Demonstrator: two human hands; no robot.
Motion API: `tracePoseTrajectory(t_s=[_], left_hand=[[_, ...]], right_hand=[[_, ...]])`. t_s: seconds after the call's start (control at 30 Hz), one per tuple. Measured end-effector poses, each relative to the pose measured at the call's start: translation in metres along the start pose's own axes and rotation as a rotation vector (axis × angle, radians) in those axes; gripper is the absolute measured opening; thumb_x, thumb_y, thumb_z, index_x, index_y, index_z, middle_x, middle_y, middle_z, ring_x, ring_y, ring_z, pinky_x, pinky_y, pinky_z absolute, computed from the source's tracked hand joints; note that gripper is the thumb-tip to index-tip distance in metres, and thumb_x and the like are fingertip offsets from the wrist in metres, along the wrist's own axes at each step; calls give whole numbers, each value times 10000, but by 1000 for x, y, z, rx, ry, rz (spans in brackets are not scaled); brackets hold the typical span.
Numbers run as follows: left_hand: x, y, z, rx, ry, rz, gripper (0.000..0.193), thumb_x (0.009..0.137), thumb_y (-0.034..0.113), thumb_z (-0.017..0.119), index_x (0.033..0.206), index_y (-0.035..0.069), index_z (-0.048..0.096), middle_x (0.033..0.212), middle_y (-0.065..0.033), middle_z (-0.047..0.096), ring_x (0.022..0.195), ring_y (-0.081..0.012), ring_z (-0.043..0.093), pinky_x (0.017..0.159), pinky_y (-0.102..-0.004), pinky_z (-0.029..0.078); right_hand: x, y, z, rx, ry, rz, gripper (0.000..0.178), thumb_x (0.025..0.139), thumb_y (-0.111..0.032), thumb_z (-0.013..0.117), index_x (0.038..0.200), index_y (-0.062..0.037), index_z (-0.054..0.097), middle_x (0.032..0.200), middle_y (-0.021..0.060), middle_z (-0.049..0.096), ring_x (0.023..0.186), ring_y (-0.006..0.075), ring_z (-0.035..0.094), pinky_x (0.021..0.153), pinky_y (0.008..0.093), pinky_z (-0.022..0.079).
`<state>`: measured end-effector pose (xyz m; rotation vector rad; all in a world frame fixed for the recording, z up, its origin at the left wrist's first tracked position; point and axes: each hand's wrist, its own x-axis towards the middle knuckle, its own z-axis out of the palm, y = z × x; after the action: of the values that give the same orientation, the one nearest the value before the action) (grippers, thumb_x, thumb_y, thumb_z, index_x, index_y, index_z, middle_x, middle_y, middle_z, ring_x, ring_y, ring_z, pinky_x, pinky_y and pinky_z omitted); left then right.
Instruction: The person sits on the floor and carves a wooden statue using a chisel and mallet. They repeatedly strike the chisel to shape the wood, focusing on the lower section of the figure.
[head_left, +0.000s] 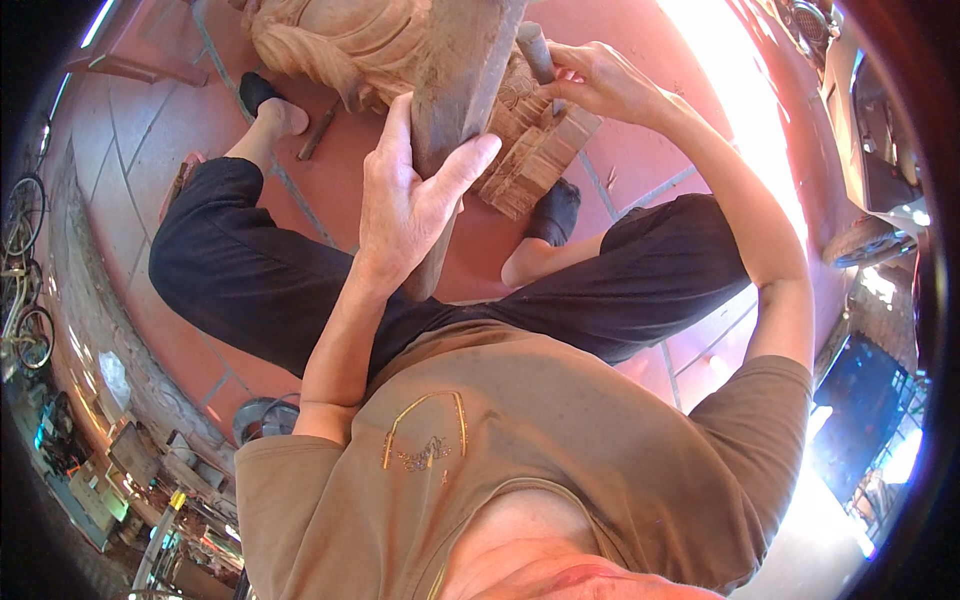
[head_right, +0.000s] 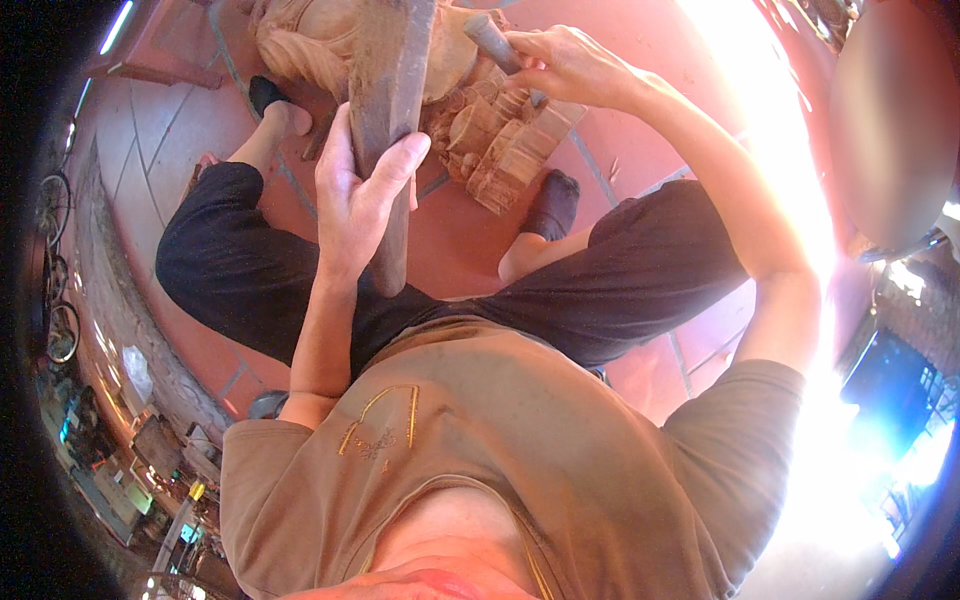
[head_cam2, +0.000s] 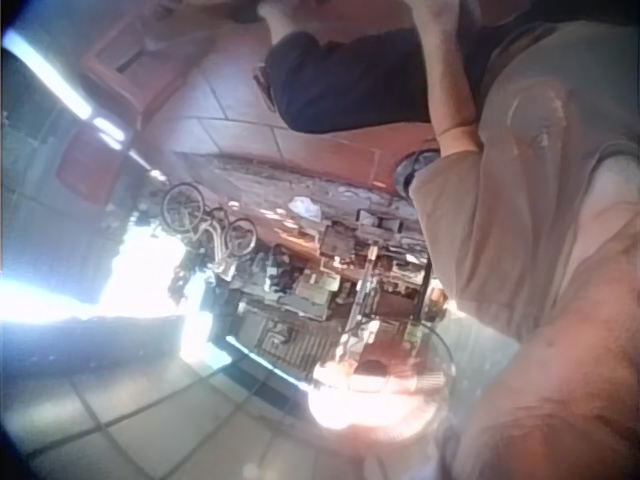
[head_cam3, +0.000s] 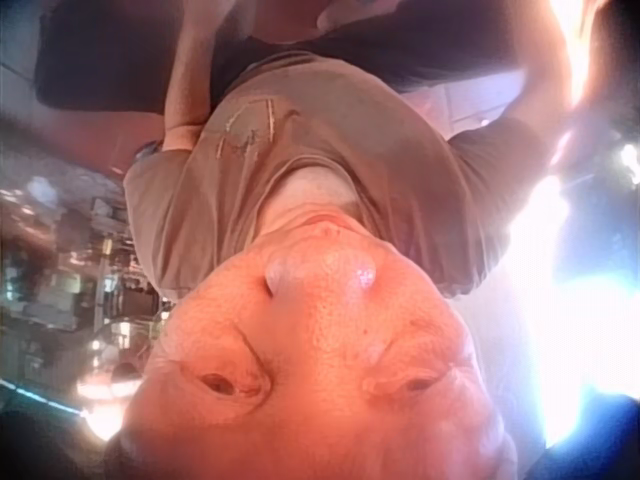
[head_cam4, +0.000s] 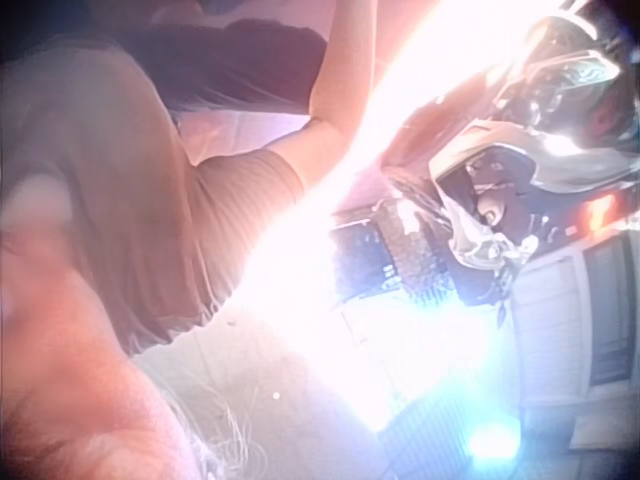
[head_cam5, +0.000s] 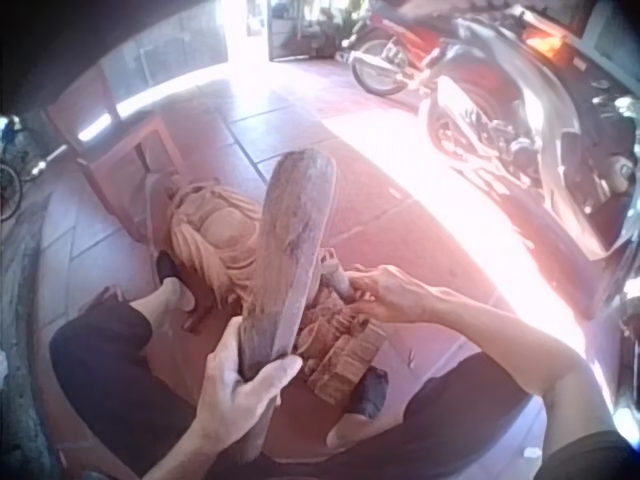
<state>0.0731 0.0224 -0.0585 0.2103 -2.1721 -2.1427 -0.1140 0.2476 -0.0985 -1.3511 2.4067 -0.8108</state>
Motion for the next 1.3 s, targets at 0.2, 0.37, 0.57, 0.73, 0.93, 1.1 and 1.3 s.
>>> tracePoseTrajectory(t_s=[0.2, 0.37, 0.57, 0.73, 0.93, 1.1, 1.3], left_hand=[[7, 2, -7, 247, -111, -139, 416, 904, 273, 760, 1131, -16, 567, 714, -72, 642, 572, -110, 578, 520, -292, 470], [6, -3, -15, 6, -29, -107, 377, 915, 301, 750, 1078, 7, 579, 743, -38, 615, 544, -101, 568, 488, -265, 467], [1, -15, -6, -81, -57, -190, 372, 924, 205, 733, 1194, 27, 548, 798, -20, 592, 534, -74, 533, 464, -253, 457], [4, -31, -7, -160, -164, -274, 382, 901, 238, 754, 1153, 37, 549, 737, -2, 548, 519, -90, 545, 457, -260, 461], [1, -37, -10, -250, -149, -375, 344, 906, 259, 745, 1090, 52, 541, 717, -19, 569, 482, -111, 559, 426, -259, 465], [-10, -66, 2, -292, -193, -488, 388, 914, 316, 737, 1108, 51, 529, 693, -24, 570, 469, -121, 564, 417, -263, 475], [-16, -96, 17, -275, -180, -519, 422, 890, 337, 755, 1102, 58, 522, 706, -26, 561, 498, -129, 568, 442, -277, 477]], right_hand=[[0, 3, 3, -17, -59, 56, 273, 892, -202, 723, 1053, -31, 586, 832, 180, 682, 786, 355, 678, 702, 460, 507], [2, 0, 1, -75, -106, 43, 321, 884, -178, 740, 1154, -81, 598, 842, 132, 649, 789, 313, 672, 689, 441, 506], [5, -17, 0, -120, -132, -18, 254, 899, -268, 734, 1012, -105, 576, 841, 128, 645, 797, 326, 677, 725, 460, 522], [10, -28, -7, -85, -285, 167, 290, 883, -318, 720, 970, -81, 576, 808, 129, 646, 830, 351, 661, 763, 506, 499], [16, -20, -11, -194, -234, 60, 292, 856, -305, 733, 857, -60, 574, 771, 129, 669, 782, 341, 673, 713, 468, 509], [13, -35, -22, -119, -203, 3, 347, 833, -319, 769, 762, -47, 565, 718, 117, 660, 697, 315, 658, 657, 420, 515], [2, -27, -24, -162, -184, 0, 340, 821, -324, 778, 757, -62, 572, 680, 99, 628, 654, 296, 634, 648, 419, 499]])
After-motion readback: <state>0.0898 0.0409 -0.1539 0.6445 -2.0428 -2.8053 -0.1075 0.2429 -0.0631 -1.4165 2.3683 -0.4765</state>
